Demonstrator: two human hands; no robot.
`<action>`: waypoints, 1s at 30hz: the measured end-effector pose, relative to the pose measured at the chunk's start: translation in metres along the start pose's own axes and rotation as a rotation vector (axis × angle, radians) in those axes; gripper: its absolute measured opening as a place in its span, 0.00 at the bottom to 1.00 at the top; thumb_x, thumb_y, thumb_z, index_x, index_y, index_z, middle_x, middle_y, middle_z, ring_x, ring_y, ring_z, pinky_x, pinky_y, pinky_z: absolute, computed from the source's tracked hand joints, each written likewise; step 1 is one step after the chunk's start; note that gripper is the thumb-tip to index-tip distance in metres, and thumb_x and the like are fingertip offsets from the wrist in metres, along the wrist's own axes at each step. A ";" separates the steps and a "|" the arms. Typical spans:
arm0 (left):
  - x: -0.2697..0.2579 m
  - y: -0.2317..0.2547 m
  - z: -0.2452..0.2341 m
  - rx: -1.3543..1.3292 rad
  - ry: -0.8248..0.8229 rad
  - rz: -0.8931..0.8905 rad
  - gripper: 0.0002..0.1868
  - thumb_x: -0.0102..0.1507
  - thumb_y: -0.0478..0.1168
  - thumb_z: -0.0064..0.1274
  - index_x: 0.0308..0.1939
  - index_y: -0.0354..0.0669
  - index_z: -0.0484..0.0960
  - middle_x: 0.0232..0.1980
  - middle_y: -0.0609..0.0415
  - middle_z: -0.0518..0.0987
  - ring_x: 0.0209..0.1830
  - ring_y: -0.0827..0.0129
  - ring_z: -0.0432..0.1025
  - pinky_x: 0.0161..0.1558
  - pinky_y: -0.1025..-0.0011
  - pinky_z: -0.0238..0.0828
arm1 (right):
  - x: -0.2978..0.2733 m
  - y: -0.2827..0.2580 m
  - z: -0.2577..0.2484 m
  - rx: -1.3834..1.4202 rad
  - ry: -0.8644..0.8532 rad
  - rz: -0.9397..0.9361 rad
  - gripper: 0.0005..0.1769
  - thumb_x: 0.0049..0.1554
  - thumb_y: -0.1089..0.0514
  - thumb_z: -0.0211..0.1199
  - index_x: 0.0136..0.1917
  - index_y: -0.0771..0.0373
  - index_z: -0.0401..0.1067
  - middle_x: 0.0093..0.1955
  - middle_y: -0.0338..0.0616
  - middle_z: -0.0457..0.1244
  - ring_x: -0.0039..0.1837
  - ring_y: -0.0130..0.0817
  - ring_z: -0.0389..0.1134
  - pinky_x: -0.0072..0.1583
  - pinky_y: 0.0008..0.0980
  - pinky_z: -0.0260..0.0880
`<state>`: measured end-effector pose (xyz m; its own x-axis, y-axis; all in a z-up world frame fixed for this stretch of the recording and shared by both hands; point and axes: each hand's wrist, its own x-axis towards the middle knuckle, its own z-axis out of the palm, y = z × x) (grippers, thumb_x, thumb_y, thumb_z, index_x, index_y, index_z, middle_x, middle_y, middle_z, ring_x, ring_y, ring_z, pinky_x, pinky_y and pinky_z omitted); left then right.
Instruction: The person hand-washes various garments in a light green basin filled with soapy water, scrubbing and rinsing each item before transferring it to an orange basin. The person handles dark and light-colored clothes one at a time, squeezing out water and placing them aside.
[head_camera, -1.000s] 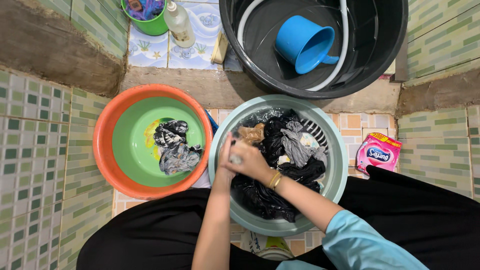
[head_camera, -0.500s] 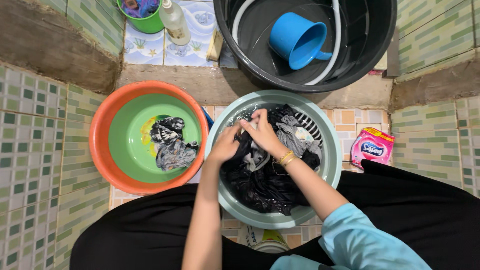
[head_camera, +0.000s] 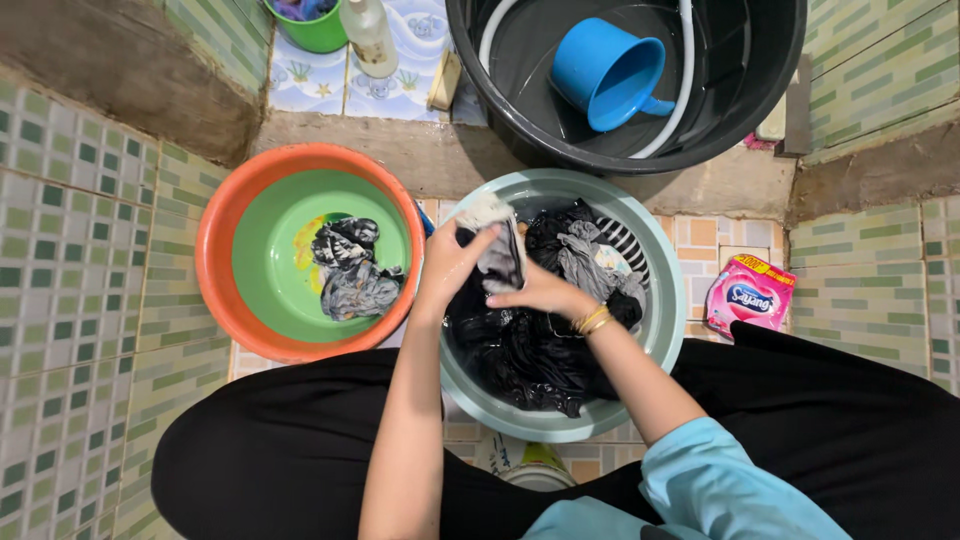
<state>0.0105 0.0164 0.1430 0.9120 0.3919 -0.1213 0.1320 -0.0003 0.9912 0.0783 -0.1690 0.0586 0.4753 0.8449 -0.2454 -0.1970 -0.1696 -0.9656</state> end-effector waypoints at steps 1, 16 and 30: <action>0.003 0.005 -0.001 -0.080 -0.021 -0.030 0.22 0.61 0.46 0.62 0.53 0.33 0.83 0.49 0.50 0.86 0.48 0.68 0.79 0.53 0.70 0.73 | 0.000 0.007 0.006 0.065 -0.042 -0.050 0.55 0.50 0.52 0.74 0.78 0.57 0.41 0.74 0.41 0.50 0.73 0.30 0.53 0.70 0.36 0.60; -0.005 -0.143 0.010 -0.012 0.231 -0.441 0.27 0.62 0.45 0.60 0.60 0.38 0.68 0.53 0.46 0.75 0.50 0.61 0.71 0.53 0.61 0.66 | 0.008 -0.026 -0.029 -0.180 0.120 0.288 0.34 0.52 0.61 0.63 0.69 0.60 0.55 0.53 0.37 0.64 0.47 0.30 0.69 0.47 0.34 0.75; -0.005 -0.214 0.017 -0.394 0.206 -0.603 0.27 0.63 0.45 0.50 0.67 0.45 0.72 0.70 0.51 0.71 0.71 0.64 0.62 0.68 0.68 0.55 | 0.054 0.079 0.044 -1.063 0.454 -0.078 0.12 0.54 0.57 0.63 0.51 0.62 0.73 0.43 0.46 0.68 0.46 0.43 0.70 0.50 0.40 0.69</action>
<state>-0.0156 -0.0008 -0.0694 0.6290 0.3841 -0.6759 0.4019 0.5836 0.7056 0.0510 -0.1147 -0.0269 0.7606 0.6489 0.0179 0.5646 -0.6477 -0.5116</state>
